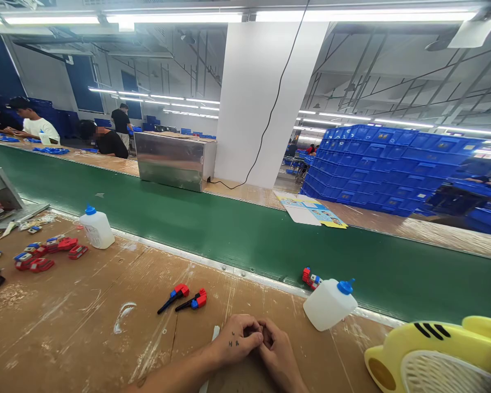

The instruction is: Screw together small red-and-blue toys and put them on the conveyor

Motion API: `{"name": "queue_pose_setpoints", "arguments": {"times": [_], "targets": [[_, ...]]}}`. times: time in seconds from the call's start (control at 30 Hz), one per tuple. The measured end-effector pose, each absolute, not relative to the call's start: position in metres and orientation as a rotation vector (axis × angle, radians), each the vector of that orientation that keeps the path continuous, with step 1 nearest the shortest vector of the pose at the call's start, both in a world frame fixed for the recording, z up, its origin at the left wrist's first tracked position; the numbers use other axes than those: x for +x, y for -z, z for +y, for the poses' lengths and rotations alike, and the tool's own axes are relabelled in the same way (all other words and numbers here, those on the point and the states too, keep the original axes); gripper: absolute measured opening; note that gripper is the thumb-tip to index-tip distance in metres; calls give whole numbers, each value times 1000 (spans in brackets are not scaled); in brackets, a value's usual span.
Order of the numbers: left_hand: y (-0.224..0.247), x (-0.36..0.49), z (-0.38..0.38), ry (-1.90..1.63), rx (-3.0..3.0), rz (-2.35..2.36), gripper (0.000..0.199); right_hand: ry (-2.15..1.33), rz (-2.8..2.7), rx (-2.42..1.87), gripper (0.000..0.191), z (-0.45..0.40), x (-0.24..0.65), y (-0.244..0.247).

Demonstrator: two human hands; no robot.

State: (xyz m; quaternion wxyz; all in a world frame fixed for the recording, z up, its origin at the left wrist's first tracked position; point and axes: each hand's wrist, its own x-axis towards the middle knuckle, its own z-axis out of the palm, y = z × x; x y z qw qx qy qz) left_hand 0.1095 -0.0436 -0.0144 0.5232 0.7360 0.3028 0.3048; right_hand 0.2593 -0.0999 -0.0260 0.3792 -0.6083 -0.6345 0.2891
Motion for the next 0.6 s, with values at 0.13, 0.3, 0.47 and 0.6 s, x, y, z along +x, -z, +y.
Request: {"name": "queue_pose_setpoints", "arguments": {"times": [0.13,0.3,0.47,0.6], "targets": [[15,109,-43,-720,1783,725,14,-747,-1615,-1552,23,-100,259,25],[17,110,-43,-703,1787,735,14,-759,-1596,-1543,25,-99,258,25],[15,109,-44,-727,1782,743,13,-748,-1607,-1549,25,-99,259,26],[13,109,-44,-720,1776,740,13,-717,-1616,-1555,23,-98,260,28]]}}
